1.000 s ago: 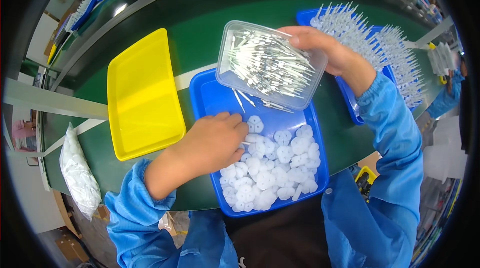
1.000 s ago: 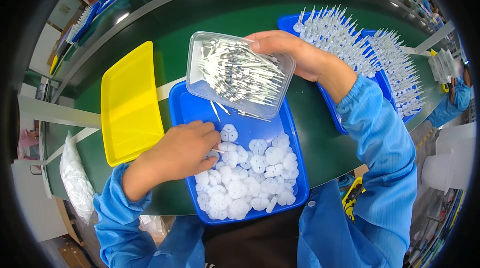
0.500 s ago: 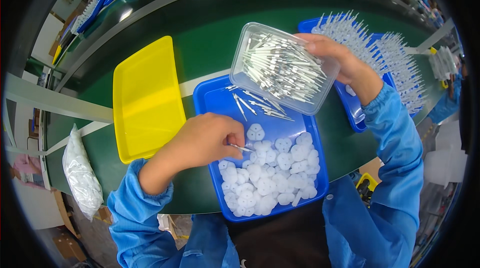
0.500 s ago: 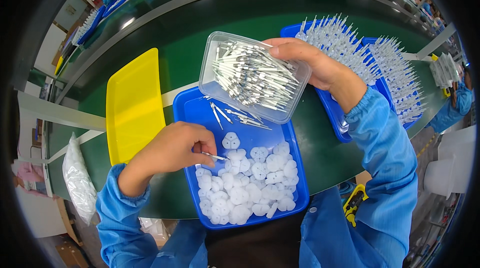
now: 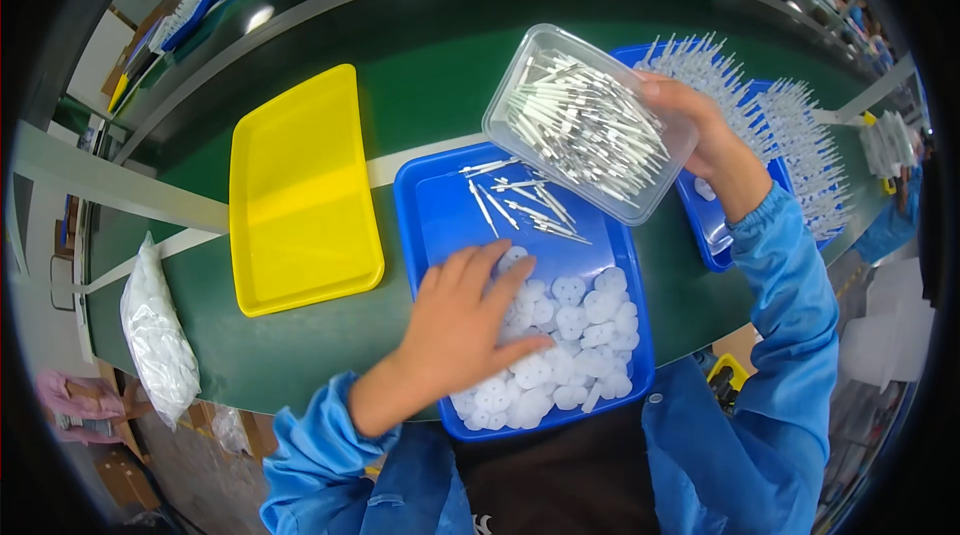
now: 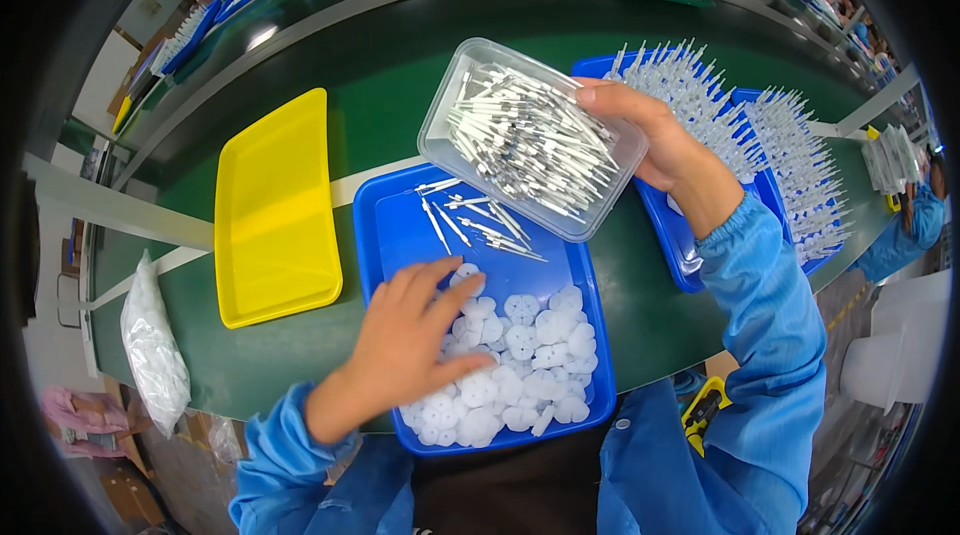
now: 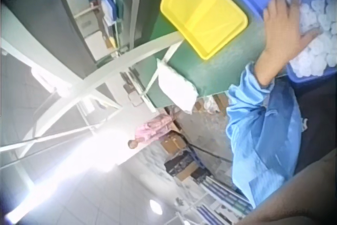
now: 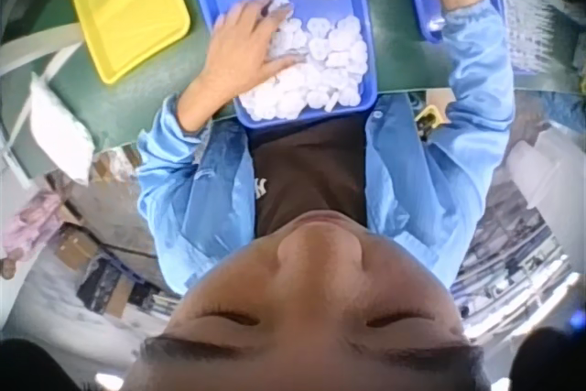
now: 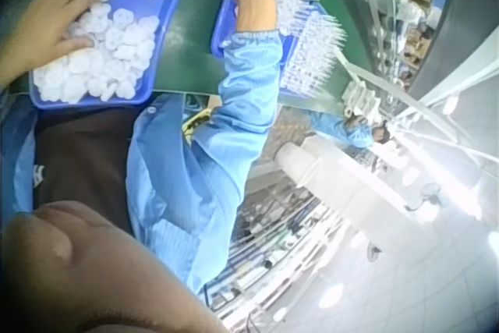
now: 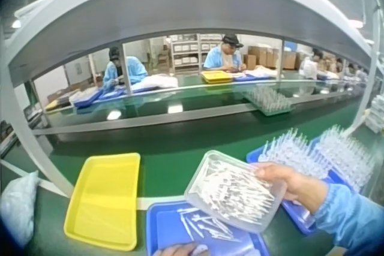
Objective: The person assembles small white plastic components by inserting thin metal rods into them. They pick up a component and a rod, insert the rod into the component, and place the finished assembly into a blue tray. The person repeats this process continuously throughout the video.
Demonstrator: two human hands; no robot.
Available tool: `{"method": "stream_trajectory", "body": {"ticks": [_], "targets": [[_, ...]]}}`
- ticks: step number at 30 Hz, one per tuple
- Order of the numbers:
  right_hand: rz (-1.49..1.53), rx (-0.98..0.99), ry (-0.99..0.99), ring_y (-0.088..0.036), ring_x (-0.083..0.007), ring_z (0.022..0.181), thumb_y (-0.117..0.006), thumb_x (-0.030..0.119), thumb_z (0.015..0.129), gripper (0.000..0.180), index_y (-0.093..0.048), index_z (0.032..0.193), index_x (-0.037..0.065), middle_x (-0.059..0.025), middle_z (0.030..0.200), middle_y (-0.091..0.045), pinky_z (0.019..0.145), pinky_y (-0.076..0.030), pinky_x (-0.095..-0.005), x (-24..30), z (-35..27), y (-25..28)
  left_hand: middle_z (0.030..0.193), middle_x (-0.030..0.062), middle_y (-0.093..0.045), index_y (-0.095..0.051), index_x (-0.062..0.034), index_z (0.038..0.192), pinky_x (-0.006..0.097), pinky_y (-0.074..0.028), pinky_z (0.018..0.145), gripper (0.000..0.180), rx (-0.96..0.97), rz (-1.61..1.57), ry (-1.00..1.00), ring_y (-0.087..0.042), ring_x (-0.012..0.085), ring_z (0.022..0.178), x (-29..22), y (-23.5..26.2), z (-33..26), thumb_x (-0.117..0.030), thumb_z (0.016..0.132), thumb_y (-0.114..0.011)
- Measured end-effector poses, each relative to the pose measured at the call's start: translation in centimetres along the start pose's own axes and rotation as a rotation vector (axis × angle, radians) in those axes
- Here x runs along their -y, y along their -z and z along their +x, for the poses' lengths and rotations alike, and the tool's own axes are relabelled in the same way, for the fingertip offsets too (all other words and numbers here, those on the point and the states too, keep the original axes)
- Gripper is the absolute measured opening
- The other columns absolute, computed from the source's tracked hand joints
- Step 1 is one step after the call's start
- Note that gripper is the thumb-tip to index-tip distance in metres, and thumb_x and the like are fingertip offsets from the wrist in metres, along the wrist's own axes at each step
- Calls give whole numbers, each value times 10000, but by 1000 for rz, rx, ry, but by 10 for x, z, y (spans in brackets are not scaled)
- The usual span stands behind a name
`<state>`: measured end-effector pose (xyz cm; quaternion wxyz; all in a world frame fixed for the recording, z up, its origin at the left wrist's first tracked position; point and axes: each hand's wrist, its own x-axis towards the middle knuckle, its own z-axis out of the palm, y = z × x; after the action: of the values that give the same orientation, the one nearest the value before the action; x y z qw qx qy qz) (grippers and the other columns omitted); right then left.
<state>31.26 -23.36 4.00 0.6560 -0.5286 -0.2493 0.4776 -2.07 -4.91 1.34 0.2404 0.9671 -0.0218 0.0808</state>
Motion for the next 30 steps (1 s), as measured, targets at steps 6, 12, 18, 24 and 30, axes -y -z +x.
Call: {"method": "stream_trajectory", "body": {"ticks": [6, 12, 18, 24, 30], "targets": [[-142, 164, -28, -693, -234, 1295, -732, 320, 988, 695, -553, 1544, -57, -179, 1456, -698, 1122, -540, -372, -4, 19, -23, 1491, 129, -582, -694, -140, 1428, 478, -428, 1108, 678, -16, -120, -25, -550, 351, 1351, -11, -5, -3, -424, 845, -889], [-415, 272, 93, -653, -200, 1319, -778, 115, 932, 726, -504, 1590, -21, -142, 1447, -691, 1154, -504, -357, 0, 26, -44, 1454, 129, -590, -704, -146, 1395, 462, -475, 1098, 615, 74, -323, -103, -603, 351, 1319, 0, -9, -3, -361, 853, -897], [-728, 296, 103, -609, -209, 1337, -801, 130, 803, 837, -538, 1587, 1, -134, 1487, -654, 1172, -469, -379, 5, 21, -69, 1572, 149, -559, -681, -133, 1397, 480, -474, 1130, 605, 70, -323, -114, -581, 372, 1398, 3, -15, -4, -380, 881, -879], [-837, 277, 101, -623, -232, 1342, -809, 145, 785, 853, -547, 1585, 3, -142, 1490, -659, 1162, -482, -383, 11, 17, -70, 1607, 143, -548, -674, -132, 1407, 476, -453, 1140, 600, 68, -295, -113, -572, 380, 1403, 2, -14, -2, -386, 898, -867], [-1005, 222, 307, -727, -281, 1238, -855, 185, 769, 825, -602, 1536, 16, -190, 1385, -728, 1072, -565, -389, 13, 6, -73, 1574, 147, -563, -667, -112, 1431, 482, -443, 1156, 634, 123, -313, -130, -564, 380, 1396, 5, -10, 8, -382, 895, -870]]}}
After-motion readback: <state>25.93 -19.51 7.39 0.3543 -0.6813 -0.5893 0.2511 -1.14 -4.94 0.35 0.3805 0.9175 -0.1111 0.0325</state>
